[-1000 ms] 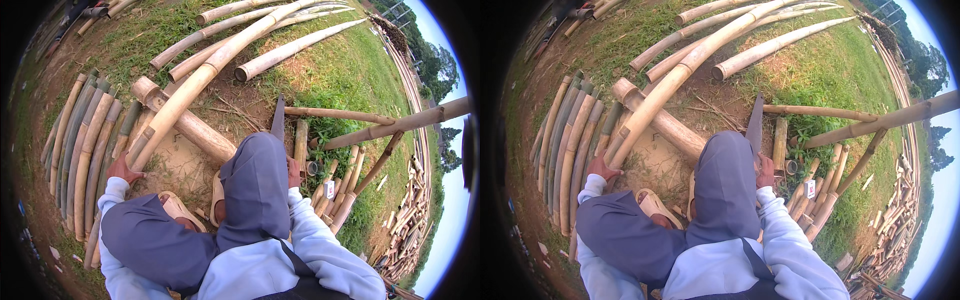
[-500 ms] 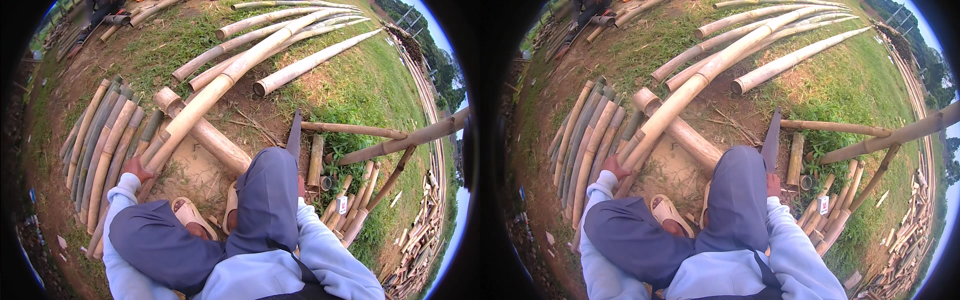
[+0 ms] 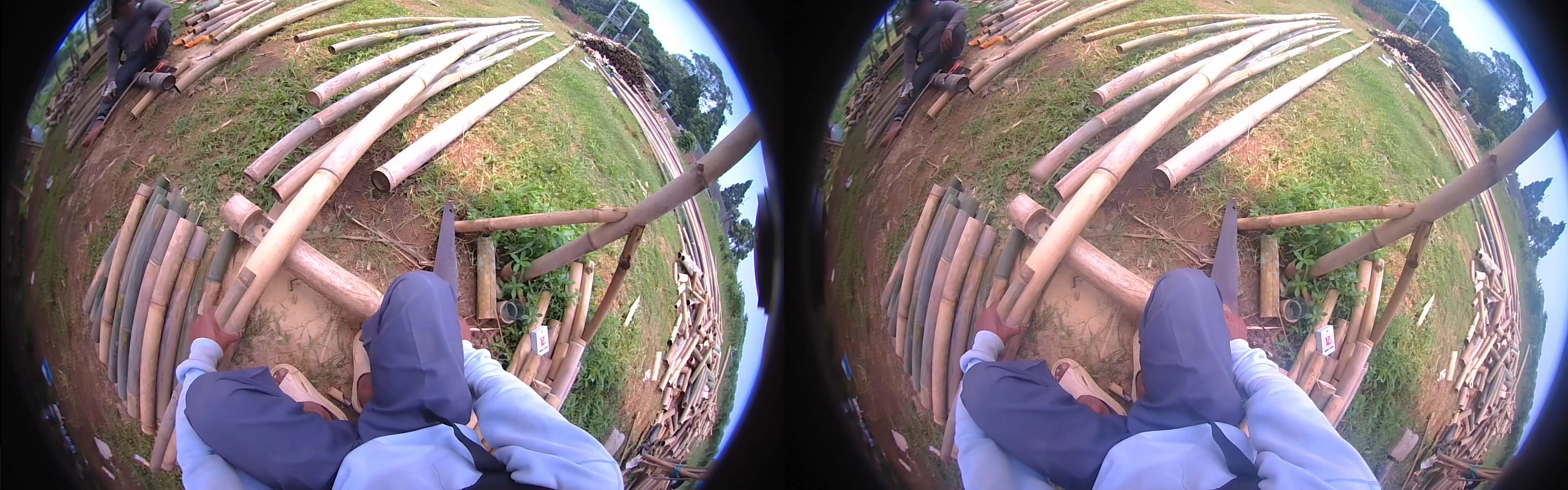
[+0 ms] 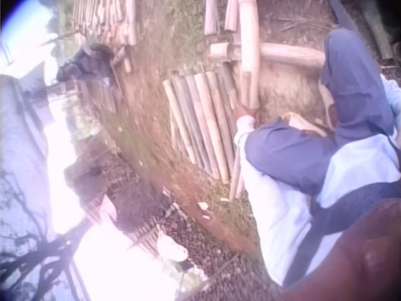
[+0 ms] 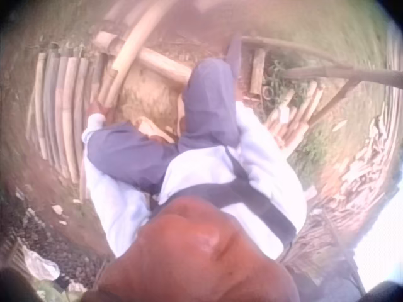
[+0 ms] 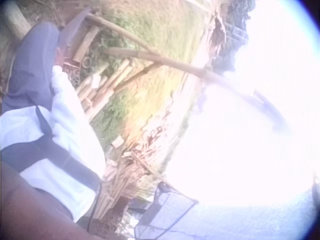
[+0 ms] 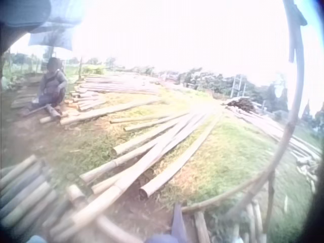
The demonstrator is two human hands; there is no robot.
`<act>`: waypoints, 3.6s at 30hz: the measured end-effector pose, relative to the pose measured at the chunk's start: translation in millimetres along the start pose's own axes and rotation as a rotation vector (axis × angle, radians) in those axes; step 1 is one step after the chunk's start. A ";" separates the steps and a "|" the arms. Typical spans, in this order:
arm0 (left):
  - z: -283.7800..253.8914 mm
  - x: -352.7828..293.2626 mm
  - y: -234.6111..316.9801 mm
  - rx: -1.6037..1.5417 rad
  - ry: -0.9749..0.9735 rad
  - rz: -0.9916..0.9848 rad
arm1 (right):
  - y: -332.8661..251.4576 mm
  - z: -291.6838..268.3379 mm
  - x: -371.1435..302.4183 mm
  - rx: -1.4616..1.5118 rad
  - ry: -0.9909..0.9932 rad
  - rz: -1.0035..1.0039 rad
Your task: The person sits on the ground and uses a machete to cut bamboo poles into shorter sections. They repeatedly position each pole on a support, strike it with the machete, and place the cut pieces aside.
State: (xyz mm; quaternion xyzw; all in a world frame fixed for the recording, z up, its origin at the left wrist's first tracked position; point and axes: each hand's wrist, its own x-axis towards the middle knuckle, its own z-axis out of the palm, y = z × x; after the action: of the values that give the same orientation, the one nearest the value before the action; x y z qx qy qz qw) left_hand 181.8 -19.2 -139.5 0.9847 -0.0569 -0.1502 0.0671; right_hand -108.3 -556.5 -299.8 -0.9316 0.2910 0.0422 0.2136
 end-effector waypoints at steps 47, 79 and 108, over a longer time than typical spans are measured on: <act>0.4 -2.6 -2.6 -0.021 -0.029 0.034 | -299.3 -114.6 -40.1 0.676 -0.304 -0.629; -2.9 -3.2 0.0 -0.063 -0.003 0.073 | -324.8 -117.4 -35.1 0.631 -0.511 -0.555; -9.5 -2.6 7.8 -0.092 -0.068 -0.032 | -334.0 -98.8 -24.6 0.647 -0.512 -0.583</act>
State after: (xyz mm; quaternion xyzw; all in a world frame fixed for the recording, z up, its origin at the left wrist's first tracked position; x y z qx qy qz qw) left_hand 181.4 -25.4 -128.6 0.9757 -0.0365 -0.1872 0.1079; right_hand 53.9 -338.4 -80.6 -0.8200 -0.0450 0.1156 0.5588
